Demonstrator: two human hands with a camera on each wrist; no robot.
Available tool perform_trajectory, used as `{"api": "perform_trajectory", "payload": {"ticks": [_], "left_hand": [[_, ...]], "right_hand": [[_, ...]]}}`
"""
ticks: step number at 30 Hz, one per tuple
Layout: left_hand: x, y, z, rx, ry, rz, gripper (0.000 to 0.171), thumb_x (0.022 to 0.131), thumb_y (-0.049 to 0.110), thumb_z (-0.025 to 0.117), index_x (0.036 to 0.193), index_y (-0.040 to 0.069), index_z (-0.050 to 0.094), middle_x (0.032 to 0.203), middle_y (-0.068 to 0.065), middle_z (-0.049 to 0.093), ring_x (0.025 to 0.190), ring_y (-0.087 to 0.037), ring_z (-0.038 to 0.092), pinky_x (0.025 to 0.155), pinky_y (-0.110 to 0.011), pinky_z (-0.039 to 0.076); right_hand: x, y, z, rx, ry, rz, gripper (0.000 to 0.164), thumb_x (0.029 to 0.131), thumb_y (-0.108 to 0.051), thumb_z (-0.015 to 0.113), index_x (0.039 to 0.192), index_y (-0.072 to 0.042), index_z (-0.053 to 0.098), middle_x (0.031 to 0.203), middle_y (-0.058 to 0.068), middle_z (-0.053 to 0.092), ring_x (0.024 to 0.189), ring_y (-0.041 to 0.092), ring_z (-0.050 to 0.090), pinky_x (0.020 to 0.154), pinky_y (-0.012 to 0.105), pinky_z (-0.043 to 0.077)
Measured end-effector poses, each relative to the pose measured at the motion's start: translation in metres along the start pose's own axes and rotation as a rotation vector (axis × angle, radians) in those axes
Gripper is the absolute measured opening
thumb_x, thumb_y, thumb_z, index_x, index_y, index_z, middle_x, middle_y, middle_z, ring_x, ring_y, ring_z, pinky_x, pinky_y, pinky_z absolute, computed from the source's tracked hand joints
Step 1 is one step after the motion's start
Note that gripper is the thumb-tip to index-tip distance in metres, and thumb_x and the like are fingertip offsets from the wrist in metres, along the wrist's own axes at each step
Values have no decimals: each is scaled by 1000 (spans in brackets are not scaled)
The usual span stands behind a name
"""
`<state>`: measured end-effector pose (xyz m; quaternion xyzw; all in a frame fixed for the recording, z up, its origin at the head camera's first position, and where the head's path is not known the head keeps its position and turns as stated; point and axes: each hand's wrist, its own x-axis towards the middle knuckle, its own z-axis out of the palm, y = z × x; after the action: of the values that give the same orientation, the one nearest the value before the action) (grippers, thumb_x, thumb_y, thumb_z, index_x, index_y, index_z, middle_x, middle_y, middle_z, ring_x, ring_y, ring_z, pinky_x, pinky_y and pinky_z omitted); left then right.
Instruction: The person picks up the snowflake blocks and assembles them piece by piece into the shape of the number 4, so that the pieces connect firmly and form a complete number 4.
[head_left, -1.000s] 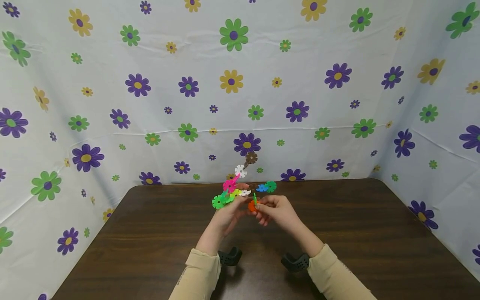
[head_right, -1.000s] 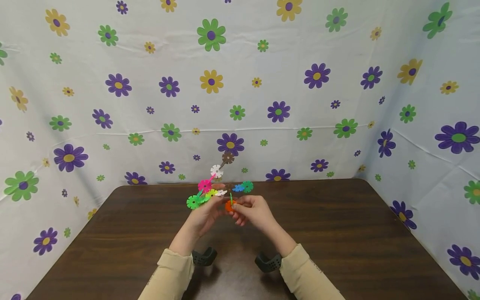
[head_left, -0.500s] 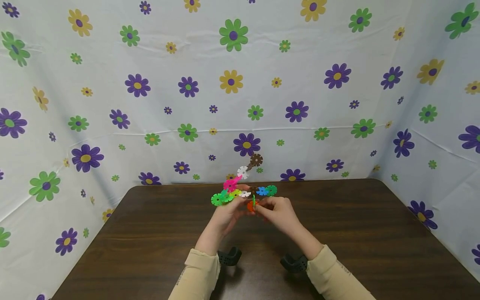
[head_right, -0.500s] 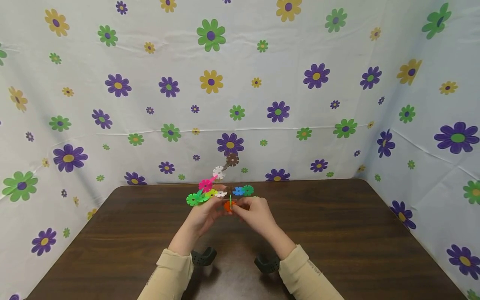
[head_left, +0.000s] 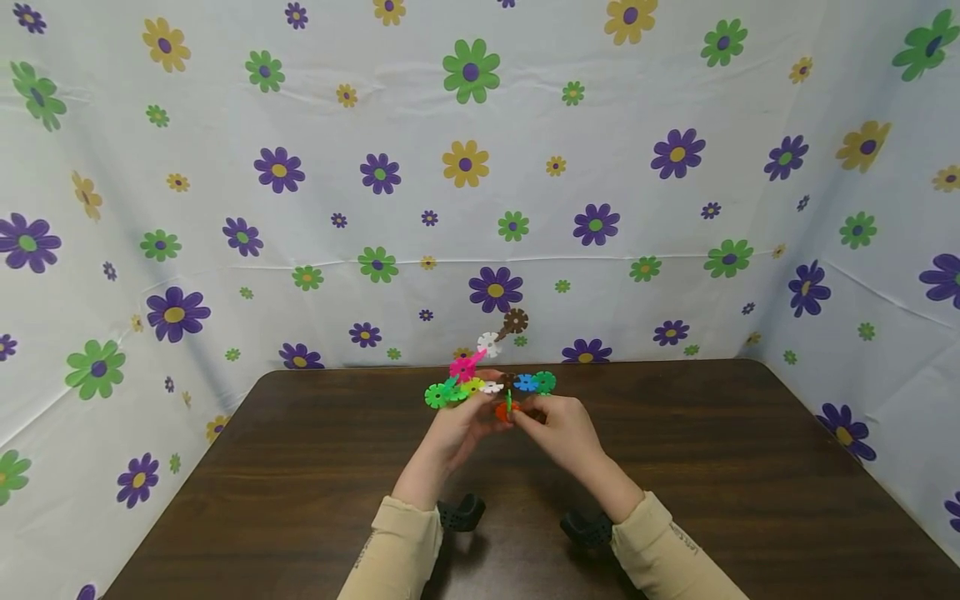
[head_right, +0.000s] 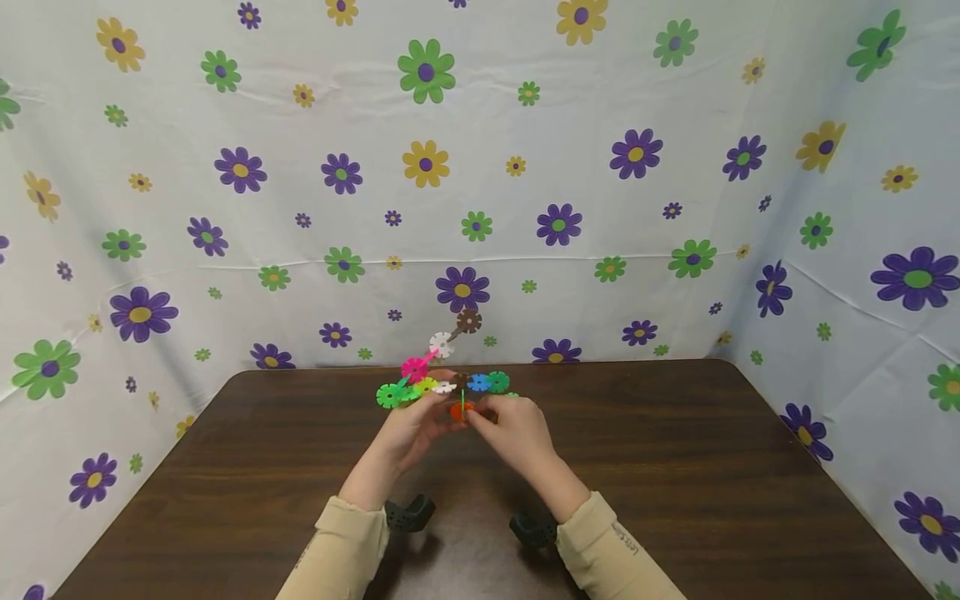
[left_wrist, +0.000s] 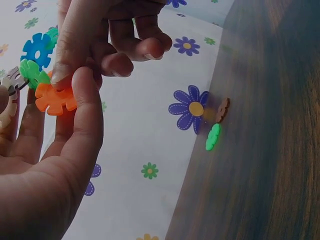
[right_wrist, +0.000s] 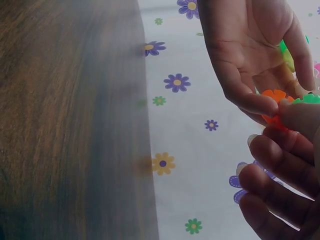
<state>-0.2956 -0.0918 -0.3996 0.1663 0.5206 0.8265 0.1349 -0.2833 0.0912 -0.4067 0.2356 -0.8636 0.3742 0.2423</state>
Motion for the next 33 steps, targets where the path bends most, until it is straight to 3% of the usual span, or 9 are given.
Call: {"api": "perform_trajectory", "payload": {"ticks": [10, 15, 19, 24, 30, 33], "left_hand": [[1, 2, 0, -35, 6, -15, 19, 98, 9, 48, 115, 14, 55, 108, -3, 61, 96, -22, 63, 83, -46, 52], [0, 5, -3, -43, 38, -18, 21, 99, 11, 48, 119, 13, 52, 109, -5, 59, 100, -24, 61, 88, -48, 50], [-1, 6, -4, -44, 52, -5, 20, 100, 11, 47, 119, 13, 53, 112, -6, 55, 100, -25, 61, 88, -49, 50], [-1, 6, -3, -70, 68, 1, 19, 100, 9, 48, 115, 15, 59, 114, -7, 51, 100, -25, 60, 86, -48, 51], [-2, 6, -3, -74, 77, -3, 20, 99, 7, 47, 112, 15, 59, 116, -8, 51, 96, -24, 62, 85, -47, 52], [-3, 6, -3, -71, 67, -5, 19, 99, 8, 48, 113, 15, 58, 112, -8, 54, 96, -24, 62, 85, -47, 52]], "right_hand": [[4, 4, -4, 97, -88, 63, 13, 82, -18, 78, 81, -6, 75, 71, -4, 67, 58, 5, 51, 52, 23, 46], [8, 17, -17, 170, -308, 114, 21, 86, -31, 75, 88, -10, 75, 77, -4, 68, 63, 13, 58, 57, 27, 50], [9, 39, -32, 256, -459, 210, 23, 88, -31, 72, 94, -9, 74, 82, 6, 70, 70, 28, 64, 61, 34, 53], [13, 75, -37, 244, -451, 331, 22, 88, -20, 72, 99, -2, 73, 85, 9, 70, 74, 33, 66, 64, 39, 54], [19, 116, -26, 46, -363, 403, 25, 86, -16, 72, 106, -2, 71, 95, 5, 68, 86, 23, 62, 74, 40, 51], [21, 125, -23, -17, -385, 429, 34, 84, -19, 74, 114, -2, 69, 102, 9, 67, 92, 26, 60, 80, 44, 50]]}}
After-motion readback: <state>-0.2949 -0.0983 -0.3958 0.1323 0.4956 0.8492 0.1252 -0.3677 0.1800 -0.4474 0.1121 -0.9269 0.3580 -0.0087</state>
